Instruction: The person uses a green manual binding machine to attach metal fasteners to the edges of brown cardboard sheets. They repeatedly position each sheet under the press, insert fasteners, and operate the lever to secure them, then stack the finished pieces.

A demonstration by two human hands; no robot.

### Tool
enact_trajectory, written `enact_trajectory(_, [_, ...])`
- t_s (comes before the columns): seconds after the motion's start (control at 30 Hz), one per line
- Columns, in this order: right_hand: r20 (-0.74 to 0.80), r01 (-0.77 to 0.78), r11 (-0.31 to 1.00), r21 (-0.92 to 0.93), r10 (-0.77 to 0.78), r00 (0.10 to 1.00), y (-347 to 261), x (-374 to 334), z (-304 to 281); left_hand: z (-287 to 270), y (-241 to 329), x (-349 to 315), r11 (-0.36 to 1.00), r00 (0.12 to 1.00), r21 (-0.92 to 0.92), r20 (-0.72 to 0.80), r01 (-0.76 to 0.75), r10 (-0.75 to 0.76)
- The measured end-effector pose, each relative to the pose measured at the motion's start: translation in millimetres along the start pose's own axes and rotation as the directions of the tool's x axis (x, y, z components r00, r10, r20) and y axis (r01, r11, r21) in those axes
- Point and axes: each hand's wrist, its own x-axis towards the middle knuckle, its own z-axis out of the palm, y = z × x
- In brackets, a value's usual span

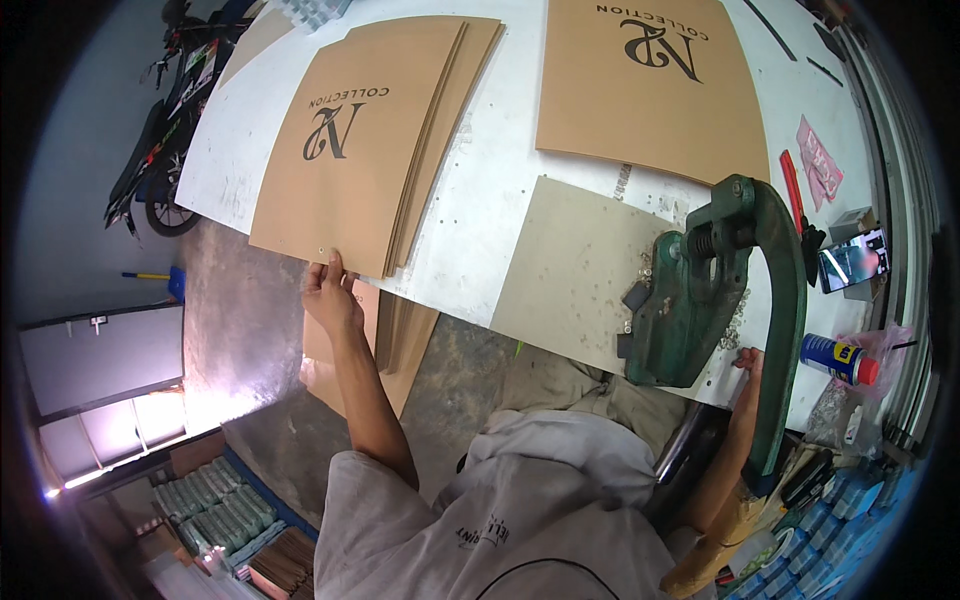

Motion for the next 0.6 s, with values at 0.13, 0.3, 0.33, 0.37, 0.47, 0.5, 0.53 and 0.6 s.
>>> enact_trajectory(0.13, [0.053,0.028,1.0,-0.005,-0.028,0.998,7,-1,-3,-20,-4,6,0.967,0.989,0.242,-0.105,-0.079,0.107])
enact_trajectory(0.3, [0.051,0.117,0.993,0.022,-0.118,0.992,15,-2,-1,34,31,-14,0.567,0.799,0.659,0.087,-0.494,0.595])
enact_trajectory(0.33, [0.069,0.133,0.991,-0.007,-0.132,0.989,17,-3,-3,50,36,-19,0.407,0.715,0.648,0.319,-0.643,0.622])
enact_trajectory(0.37, [0.083,0.153,0.988,-0.03,-0.15,0.985,20,-2,-3,73,39,-18,0.241,0.588,0.58,0.537,-0.778,0.605])
enact_trajectory(0.47, [0.074,0.174,0.984,-0.023,-0.172,0.982,26,-7,-4,122,40,-10,-0.197,0.484,0.599,0.766,-0.776,0.423])
enact_trajectory(0.5, [0.05,0.175,0.984,-0.005,-0.175,0.983,25,-10,-4,135,41,-6,-0.233,0.532,0.602,0.792,-0.764,0.301])
enact_trajectory(0.53, [0.043,0.136,0.99,-0.046,-0.134,0.99,23,-12,-7,145,42,-5,-0.271,0.574,0.6,0.8,-0.753,0.175])
enact_trajectory(0.6, [0.053,0.248,0.969,0.001,-0.247,0.967,12,-14,-1,149,34,5,-0.318,0.524,0.539,0.84,-0.78,0.14])
